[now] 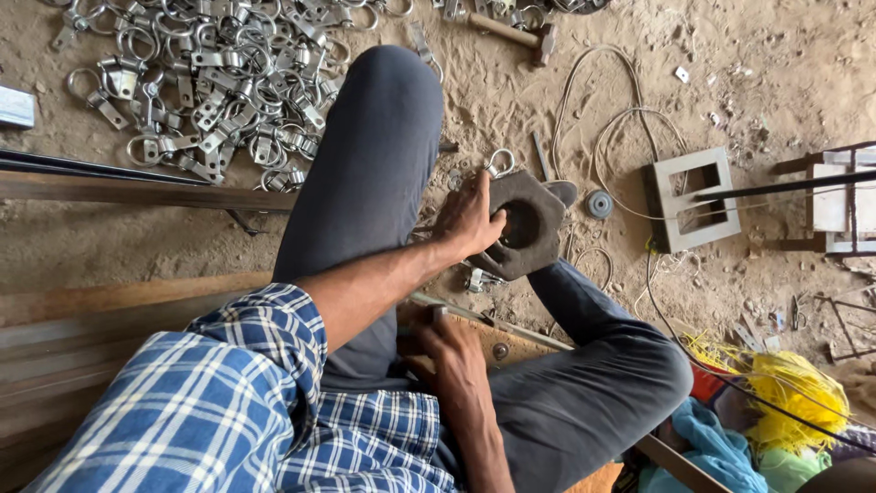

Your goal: The person sits on the floor and uses a hammer to strike metal parts held in a vise. They repeatedly pick up metal pieces, position them in the vise, and hammer them into shape.

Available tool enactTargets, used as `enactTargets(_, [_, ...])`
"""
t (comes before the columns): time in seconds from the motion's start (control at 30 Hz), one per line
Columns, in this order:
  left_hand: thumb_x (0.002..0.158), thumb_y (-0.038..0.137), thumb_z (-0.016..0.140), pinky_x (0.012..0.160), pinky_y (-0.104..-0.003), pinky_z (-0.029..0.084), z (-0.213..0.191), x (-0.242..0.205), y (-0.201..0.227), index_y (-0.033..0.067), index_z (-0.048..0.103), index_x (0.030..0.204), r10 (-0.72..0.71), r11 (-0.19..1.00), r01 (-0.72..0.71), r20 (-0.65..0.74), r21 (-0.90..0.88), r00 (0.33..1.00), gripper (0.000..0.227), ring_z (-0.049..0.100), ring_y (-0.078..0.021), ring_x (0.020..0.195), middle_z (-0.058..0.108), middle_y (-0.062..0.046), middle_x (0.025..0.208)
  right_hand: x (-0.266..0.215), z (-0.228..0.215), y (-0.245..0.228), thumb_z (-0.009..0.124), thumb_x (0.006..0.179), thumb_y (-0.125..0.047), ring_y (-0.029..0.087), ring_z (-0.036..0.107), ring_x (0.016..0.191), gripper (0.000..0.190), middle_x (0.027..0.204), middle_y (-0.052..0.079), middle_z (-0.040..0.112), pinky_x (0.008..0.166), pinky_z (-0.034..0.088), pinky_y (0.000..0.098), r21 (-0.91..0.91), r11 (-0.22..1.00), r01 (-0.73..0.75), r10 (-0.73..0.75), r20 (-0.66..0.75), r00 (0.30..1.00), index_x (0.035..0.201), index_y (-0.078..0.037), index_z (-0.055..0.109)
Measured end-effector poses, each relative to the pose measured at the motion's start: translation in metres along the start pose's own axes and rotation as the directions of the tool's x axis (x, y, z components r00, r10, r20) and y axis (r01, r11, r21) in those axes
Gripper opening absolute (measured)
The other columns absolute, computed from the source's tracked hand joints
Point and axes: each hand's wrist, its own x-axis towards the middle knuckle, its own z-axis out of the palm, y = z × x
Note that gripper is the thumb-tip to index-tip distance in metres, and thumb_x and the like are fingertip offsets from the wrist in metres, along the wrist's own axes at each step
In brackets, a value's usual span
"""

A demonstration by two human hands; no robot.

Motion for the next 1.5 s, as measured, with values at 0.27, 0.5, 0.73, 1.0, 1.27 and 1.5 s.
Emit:
enactTargets(0.27, [0.080,0.024,0.083,0.102,-0.055,0.048,0.039,0.022,-0.032,-0.0044,0.016,0.155,0.068,0.987,-0.089,-0.155,-0.132,0.986,0.104,0.045,-0.0448,0.135,0.032,-0.033,0.156,0.008,0.071,0.049,0.069,0.087,-0.012,0.036,0.067,0.086,0.017,0.095,0.017,0.068,0.076,0.052,0.0492,-0.266,0.963,0.044,-0.030,0.057,0.998,0.103,-0.011,0.075])
enactTargets(0.5, [0.069,0.029,0.081,0.095,-0.045,0.058,0.027,0.030,-0.028,-0.0040,0.023,0.155,-0.293,0.906,0.330,0.172,-0.263,0.941,0.109,0.058,-0.0348,0.124,0.046,-0.028,0.144,0.008,0.025,0.034,0.069,0.092,-0.019,0.030,0.070,0.079,0.013,0.097,0.013,0.070,0.067,0.056,0.0408,-0.314,0.939,0.137,-0.094,0.147,0.985,0.101,-0.011,0.072])
enactTargets(0.73, [0.079,0.047,0.075,0.085,-0.039,0.058,0.023,0.047,-0.062,0.0006,0.039,0.149,-0.215,0.676,0.274,0.173,-0.684,0.961,0.092,0.064,-0.0252,0.107,0.061,-0.019,0.129,-0.008,-0.088,-0.039,0.097,0.069,-0.021,0.021,0.070,0.085,0.066,0.093,0.008,0.072,0.074,0.058,0.0375,0.109,0.992,0.058,-0.018,-0.336,0.942,0.130,-0.017,0.072])
enactTargets(1.0, [0.086,0.048,0.066,0.084,-0.040,0.058,0.007,0.080,-0.110,0.0036,0.045,0.136,-0.667,0.512,0.480,0.022,-0.712,0.745,0.070,0.065,-0.0247,0.101,0.063,-0.017,0.121,0.019,-0.118,-0.075,0.090,0.071,-0.011,0.033,0.028,0.159,0.097,0.166,0.013,0.037,0.129,0.022,0.0526,-0.066,0.764,0.641,-0.636,-0.239,0.733,0.155,-0.014,0.041])
enactTargets(1.27, [0.094,0.049,0.056,0.082,-0.041,0.058,-0.009,0.058,-0.107,0.0066,0.050,0.123,-0.732,0.474,0.492,-0.017,-0.730,0.681,0.052,0.066,-0.0242,0.094,0.065,-0.016,0.113,-0.007,-0.139,-0.114,0.075,0.083,-0.035,0.027,0.041,0.154,0.068,0.152,0.008,0.056,0.130,0.019,0.0542,0.188,0.678,0.710,-0.686,-0.183,0.704,0.141,-0.007,0.055])
enactTargets(1.5, [0.100,0.050,0.048,0.080,-0.042,0.058,-0.014,0.059,-0.107,0.0093,0.056,0.112,-0.760,0.457,0.502,-0.029,-0.735,0.649,0.043,0.066,-0.0238,0.089,0.067,-0.015,0.106,-0.035,-0.104,-0.082,0.069,0.084,-0.031,0.014,0.061,0.127,0.042,0.131,-0.007,0.071,0.115,0.036,0.0440,0.012,0.858,0.513,-0.401,-0.608,0.685,0.123,-0.015,0.067])
